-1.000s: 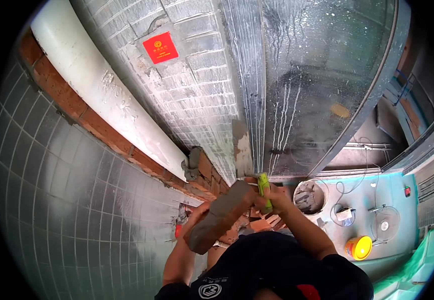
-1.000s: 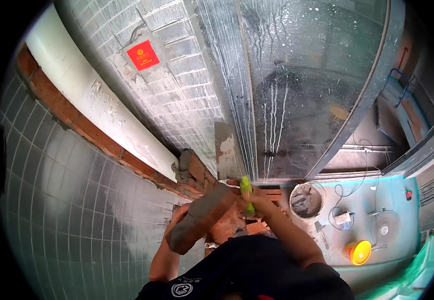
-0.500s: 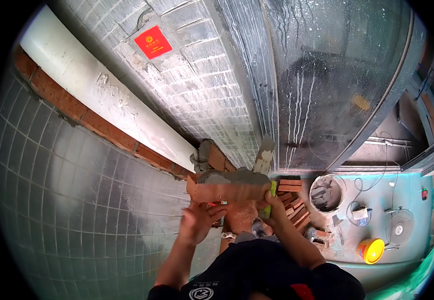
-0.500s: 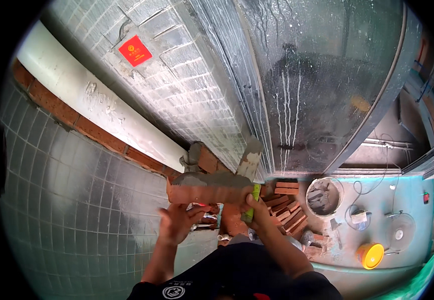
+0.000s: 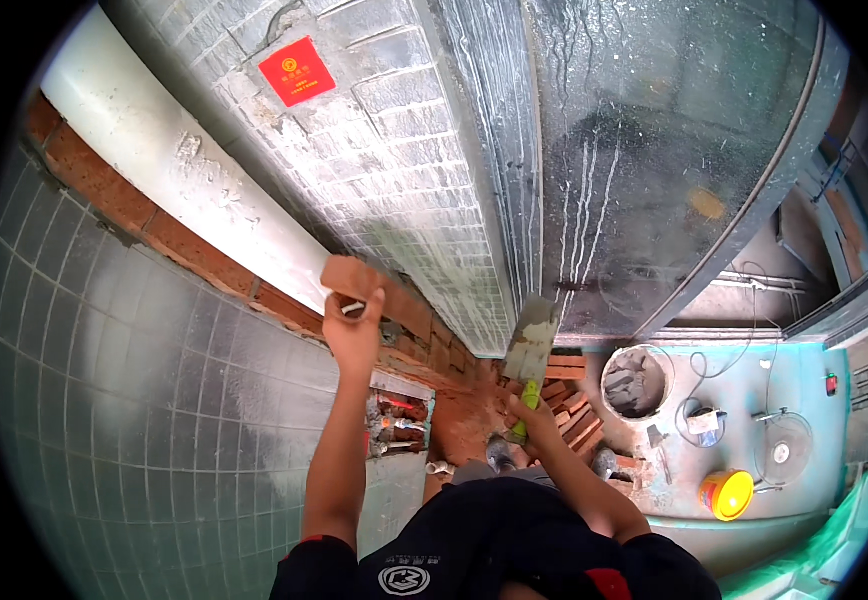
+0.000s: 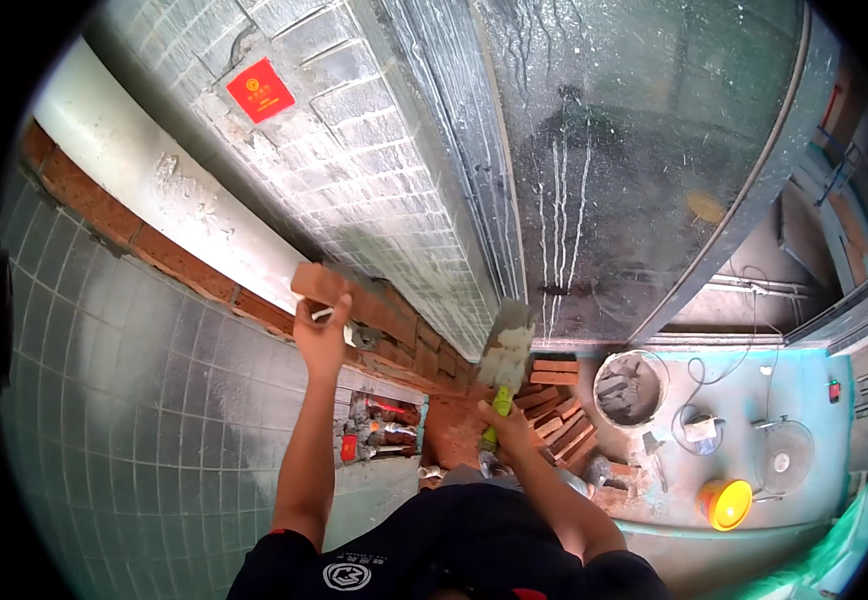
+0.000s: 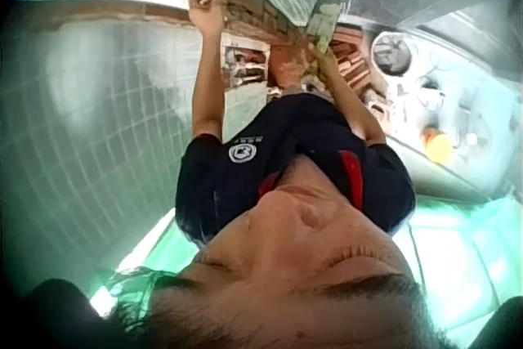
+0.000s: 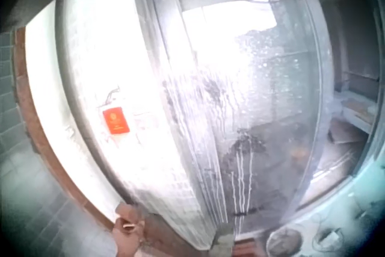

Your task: The person lays bricks to build a wall, applying mortar with a trowel to each brick and the wall surface before positioning the bricks and removing excess mortar.

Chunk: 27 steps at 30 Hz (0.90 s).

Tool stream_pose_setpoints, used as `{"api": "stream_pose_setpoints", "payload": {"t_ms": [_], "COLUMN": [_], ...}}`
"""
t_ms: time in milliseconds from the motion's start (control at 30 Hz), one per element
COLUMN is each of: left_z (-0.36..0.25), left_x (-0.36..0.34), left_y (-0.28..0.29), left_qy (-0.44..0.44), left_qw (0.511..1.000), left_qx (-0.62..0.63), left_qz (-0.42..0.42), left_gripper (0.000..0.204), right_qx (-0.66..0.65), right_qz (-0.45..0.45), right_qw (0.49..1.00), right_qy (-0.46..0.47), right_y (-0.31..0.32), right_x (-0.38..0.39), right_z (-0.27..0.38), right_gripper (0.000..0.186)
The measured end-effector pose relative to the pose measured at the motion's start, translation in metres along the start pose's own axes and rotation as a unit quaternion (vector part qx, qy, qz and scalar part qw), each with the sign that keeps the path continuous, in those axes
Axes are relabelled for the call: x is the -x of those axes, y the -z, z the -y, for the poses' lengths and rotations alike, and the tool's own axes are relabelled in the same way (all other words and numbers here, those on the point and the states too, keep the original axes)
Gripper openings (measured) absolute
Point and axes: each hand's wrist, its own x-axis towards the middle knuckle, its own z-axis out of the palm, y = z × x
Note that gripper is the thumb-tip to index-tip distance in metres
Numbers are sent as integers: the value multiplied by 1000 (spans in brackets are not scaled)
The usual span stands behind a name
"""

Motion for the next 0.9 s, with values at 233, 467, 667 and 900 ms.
{"api": "stream_pose_setpoints", "payload": {"t_ms": [233,467,667,900], "left_z": [8,38,45,32], "left_x": [-55,-77,-92,-107], "left_y": [-8,6,3,-10], "left_qy": [-41,-20,-79,-13], "left_qw": [990,968,946,959], "left_qx": [-129,-219,-264,-246], "left_qz": [-48,-117,-173,-144], "left_gripper": [38,55,45,62], "right_qx": [17,40,29,18], "right_qz": [17,-2,21,2], "right_qw": [1000,999,999,1000], "right_qy": [3,5,-18,5], "right_y": [30,36,32,34], "right_x": [27,29,32,29], "right_z": [8,-3,-9,-11], "right_gripper": [29,32,32,29]}}
